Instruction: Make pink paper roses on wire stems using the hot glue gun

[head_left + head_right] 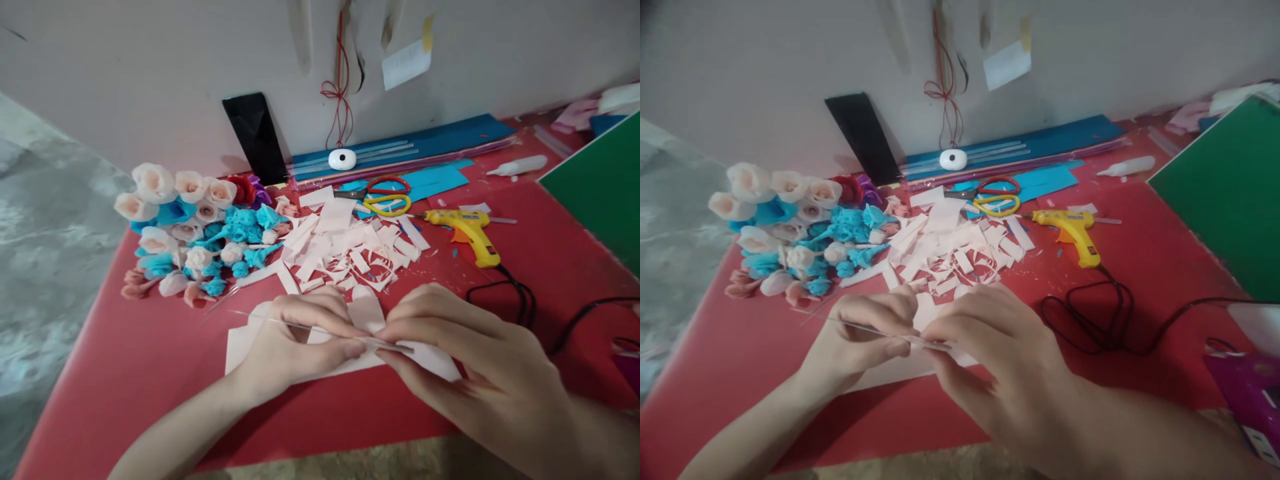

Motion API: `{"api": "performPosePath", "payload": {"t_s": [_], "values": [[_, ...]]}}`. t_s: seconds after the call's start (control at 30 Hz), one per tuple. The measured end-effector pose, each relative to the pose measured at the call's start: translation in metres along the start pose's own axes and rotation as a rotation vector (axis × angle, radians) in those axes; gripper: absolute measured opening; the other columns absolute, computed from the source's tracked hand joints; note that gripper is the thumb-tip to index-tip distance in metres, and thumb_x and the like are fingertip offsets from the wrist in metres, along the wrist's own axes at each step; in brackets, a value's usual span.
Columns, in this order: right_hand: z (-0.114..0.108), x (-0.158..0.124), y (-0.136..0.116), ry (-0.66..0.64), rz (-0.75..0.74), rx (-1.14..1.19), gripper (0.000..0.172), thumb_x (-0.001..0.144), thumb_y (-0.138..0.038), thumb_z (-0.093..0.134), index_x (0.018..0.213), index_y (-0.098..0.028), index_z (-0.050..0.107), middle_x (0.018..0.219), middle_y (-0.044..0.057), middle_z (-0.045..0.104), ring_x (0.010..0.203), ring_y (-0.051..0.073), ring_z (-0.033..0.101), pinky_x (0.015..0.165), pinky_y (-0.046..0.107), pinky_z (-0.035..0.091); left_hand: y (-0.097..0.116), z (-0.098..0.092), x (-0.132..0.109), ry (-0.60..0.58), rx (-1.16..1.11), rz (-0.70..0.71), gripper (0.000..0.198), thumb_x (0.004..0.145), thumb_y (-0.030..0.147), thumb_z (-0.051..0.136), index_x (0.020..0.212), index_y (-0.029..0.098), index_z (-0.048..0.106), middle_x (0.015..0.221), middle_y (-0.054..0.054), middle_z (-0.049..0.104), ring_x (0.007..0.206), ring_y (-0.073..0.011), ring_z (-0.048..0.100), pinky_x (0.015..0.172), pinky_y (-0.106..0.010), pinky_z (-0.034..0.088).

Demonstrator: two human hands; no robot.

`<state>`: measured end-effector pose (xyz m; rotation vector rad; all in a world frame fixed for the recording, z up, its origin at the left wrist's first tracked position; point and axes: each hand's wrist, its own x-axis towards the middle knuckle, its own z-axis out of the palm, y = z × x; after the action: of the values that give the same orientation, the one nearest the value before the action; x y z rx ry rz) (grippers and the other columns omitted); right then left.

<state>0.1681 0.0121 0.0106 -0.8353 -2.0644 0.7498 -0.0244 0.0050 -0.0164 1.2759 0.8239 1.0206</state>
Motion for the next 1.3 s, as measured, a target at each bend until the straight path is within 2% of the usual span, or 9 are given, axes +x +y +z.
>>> {"api": "performPosePath", "payload": {"t_s": [0.17, 0.43, 0.6, 0.77, 1.0, 1.17, 1.3], "values": [[0.0, -0.001, 0.003, 0.036, -0.097, -0.063, 0.015, 0.073, -0.002, 0.06, 0.084, -0.013, 0.062, 0.077, 0.0, 0.062, 0.072, 0.009, 0.054, 0.069, 0.023, 0.047, -0.002, 0.001, -0.001, 0.028, -0.024, -0.002, 0.017, 0.072, 0.015, 0.07, 0.081, 0.028, 0.075, 0.063, 0.0, 0.064, 0.063, -0.0108, 0.05, 0.067, -0.028, 0.041], [-0.001, 0.001, 0.003, 0.06, -0.205, -0.176, 0.011, 0.076, -0.004, 0.06, 0.084, -0.011, 0.063, 0.078, 0.002, 0.064, 0.072, 0.011, 0.056, 0.07, 0.028, 0.047, -0.002, 0.003, 0.0, 0.038, -0.082, -0.015, 0.016, 0.073, 0.015, 0.07, 0.082, 0.026, 0.075, 0.06, 0.001, 0.061, 0.063, -0.0106, 0.05, 0.064, -0.027, 0.041], [-0.004, 0.0, 0.002, 0.013, -0.209, -0.317, 0.012, 0.078, -0.006, 0.06, 0.087, -0.011, 0.064, 0.081, 0.002, 0.067, 0.075, 0.012, 0.058, 0.074, 0.03, 0.047, -0.002, 0.003, 0.0, 0.048, -0.1, 0.007, 0.015, 0.073, 0.016, 0.07, 0.083, 0.026, 0.075, 0.059, 0.002, 0.061, 0.061, -0.0091, 0.048, 0.067, -0.027, 0.041], [-0.014, -0.001, 0.003, -0.07, -0.349, -0.412, 0.017, 0.081, -0.01, 0.056, 0.095, -0.011, 0.065, 0.088, 0.004, 0.068, 0.085, 0.014, 0.06, 0.08, 0.032, 0.046, -0.003, 0.003, -0.002, 0.065, -0.102, 0.005, 0.012, 0.073, 0.018, 0.07, 0.081, 0.025, 0.075, 0.056, 0.001, 0.061, 0.06, -0.0105, 0.048, 0.067, -0.029, 0.041], [-0.018, -0.002, -0.002, -0.049, -0.333, -0.531, 0.018, 0.082, -0.013, 0.058, 0.089, -0.026, 0.065, 0.079, -0.002, 0.069, 0.074, 0.014, 0.063, 0.074, 0.033, 0.049, -0.003, 0.005, -0.003, 0.078, -0.106, -0.011, 0.011, 0.073, 0.019, 0.07, 0.08, 0.025, 0.075, 0.057, 0.0, 0.063, 0.059, -0.0112, 0.048, 0.065, -0.03, 0.041], [-0.016, 0.001, 0.001, -0.024, -0.35, -0.537, 0.017, 0.079, -0.014, 0.061, 0.09, -0.026, 0.065, 0.079, -0.001, 0.068, 0.075, 0.015, 0.062, 0.072, 0.034, 0.049, -0.002, 0.006, -0.003, 0.087, -0.111, -0.023, 0.01, 0.072, 0.019, 0.07, 0.079, 0.025, 0.076, 0.057, -0.001, 0.062, 0.06, -0.012, 0.049, 0.062, -0.029, 0.041], [-0.009, 0.008, 0.005, 0.02, -0.342, -0.432, 0.009, 0.078, -0.015, 0.063, 0.086, -0.018, 0.065, 0.076, 0.002, 0.068, 0.07, 0.013, 0.06, 0.065, 0.03, 0.049, 0.0, 0.006, -0.003, 0.085, -0.13, -0.05, 0.011, 0.072, 0.018, 0.07, 0.079, 0.024, 0.076, 0.058, -0.001, 0.063, 0.061, -0.012, 0.051, 0.063, -0.029, 0.042]]}}
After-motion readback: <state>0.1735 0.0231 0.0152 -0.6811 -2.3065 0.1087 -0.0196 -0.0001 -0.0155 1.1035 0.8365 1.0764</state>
